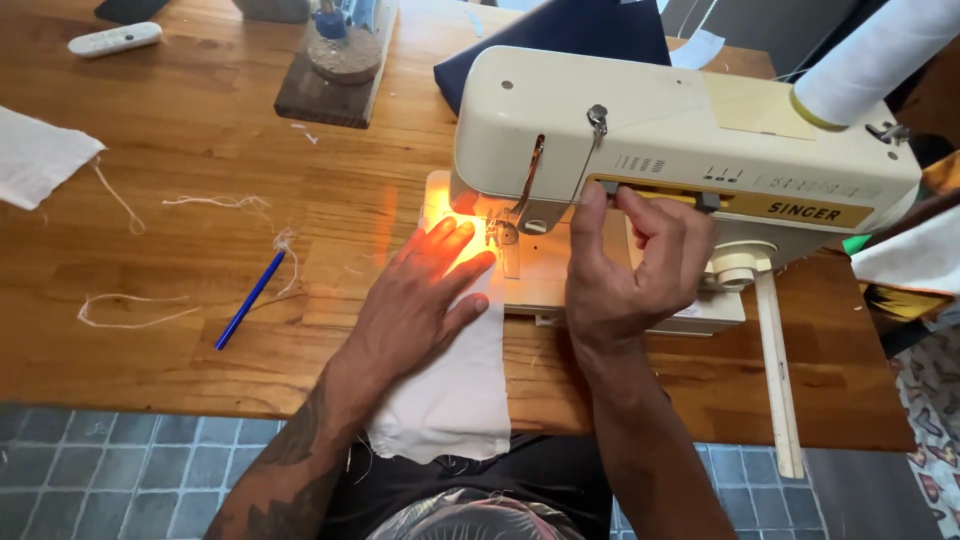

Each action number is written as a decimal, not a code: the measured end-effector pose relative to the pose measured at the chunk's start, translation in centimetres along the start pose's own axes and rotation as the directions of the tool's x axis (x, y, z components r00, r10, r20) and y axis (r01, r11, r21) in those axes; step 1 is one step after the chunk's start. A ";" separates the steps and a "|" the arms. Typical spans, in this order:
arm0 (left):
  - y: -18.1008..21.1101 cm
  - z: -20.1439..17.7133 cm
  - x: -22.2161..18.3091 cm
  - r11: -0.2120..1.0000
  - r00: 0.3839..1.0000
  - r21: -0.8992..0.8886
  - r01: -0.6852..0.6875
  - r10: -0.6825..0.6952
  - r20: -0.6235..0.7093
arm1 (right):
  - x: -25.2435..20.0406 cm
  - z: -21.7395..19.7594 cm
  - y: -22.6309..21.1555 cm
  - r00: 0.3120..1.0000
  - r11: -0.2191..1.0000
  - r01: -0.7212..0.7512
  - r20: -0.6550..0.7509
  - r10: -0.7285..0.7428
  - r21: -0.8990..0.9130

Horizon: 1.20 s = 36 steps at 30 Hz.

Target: Threading a vintage sewing machine and preparing fabric scraps for sewing.

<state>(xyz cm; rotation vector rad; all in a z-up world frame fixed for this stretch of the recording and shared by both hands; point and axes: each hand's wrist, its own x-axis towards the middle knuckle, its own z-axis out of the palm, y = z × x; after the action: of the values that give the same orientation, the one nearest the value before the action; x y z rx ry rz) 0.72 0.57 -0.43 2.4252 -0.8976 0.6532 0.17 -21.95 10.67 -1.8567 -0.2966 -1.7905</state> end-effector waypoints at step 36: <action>-1.2 -2.3 1.2 0.985 0.991 -0.149 0.082 -0.065 0.118 | -11.9 -4.0 1.0 0.654 0.992 0.120 0.749 -0.108 0.038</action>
<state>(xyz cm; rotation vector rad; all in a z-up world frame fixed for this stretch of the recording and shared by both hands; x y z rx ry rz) 1.73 2.10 1.71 2.3629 -0.8646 0.4078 -3.84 -22.35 -1.27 -2.5664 -0.7140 -0.9706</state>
